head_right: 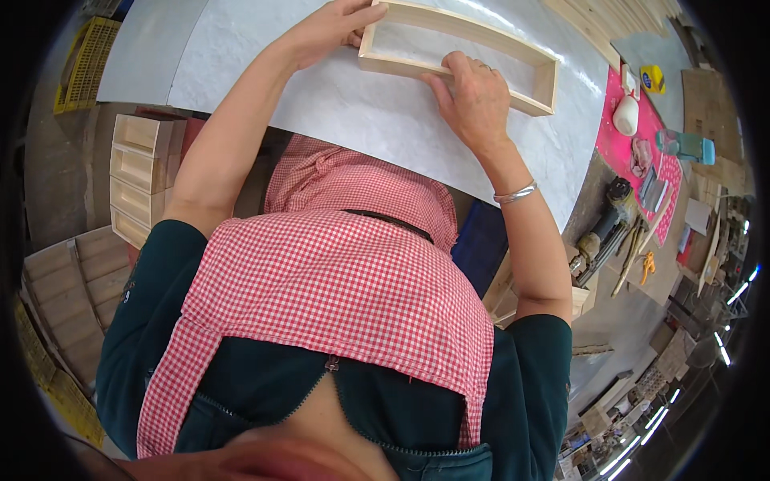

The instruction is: Assembling wooden boxes by applying glue to slats and securing them with a pneumatic nail gun.

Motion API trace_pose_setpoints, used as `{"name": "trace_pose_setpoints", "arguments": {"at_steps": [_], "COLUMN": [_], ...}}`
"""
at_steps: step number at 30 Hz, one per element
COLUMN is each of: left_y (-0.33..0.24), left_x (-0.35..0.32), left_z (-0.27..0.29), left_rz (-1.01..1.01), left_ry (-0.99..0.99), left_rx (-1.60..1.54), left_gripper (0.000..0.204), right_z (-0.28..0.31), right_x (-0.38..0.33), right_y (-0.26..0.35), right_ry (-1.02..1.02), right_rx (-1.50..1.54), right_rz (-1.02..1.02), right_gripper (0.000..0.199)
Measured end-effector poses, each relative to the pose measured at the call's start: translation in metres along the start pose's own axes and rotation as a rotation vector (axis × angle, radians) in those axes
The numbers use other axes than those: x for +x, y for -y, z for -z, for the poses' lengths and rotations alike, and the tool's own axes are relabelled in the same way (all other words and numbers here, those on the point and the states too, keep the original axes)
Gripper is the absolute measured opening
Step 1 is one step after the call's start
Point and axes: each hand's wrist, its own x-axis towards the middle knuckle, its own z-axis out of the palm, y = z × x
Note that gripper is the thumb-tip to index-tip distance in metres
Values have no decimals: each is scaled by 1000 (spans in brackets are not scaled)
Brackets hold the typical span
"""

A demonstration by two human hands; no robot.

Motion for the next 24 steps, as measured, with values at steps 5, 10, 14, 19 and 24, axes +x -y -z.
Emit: {"name": "trace_pose_setpoints", "arguments": {"at_steps": [5,10,14,19,24], "left_y": [25,13,11,17,16], "left_x": [-28,-32,-30,-29,-27], "left_z": [10,-2,2,3,7], "left_rz": [-291,-301,-309,-346,-314], "left_ry": [247,111,124,113,152], "left_rx": [-55,312,368,336,413], "left_gripper": [76,104,104,101,102], "right_z": [0,-1,-3,-14,-47], "right_x": [-1,-1,-1,18,33], "right_y": [-4,-3,-3,29,79], "right_ry": [10,21,41,-243,-258], "right_rx": [1,-8,-8,33,-99], "right_rz": [4,8,-30,124,-81], "right_gripper": [26,26,30,33,40]}}
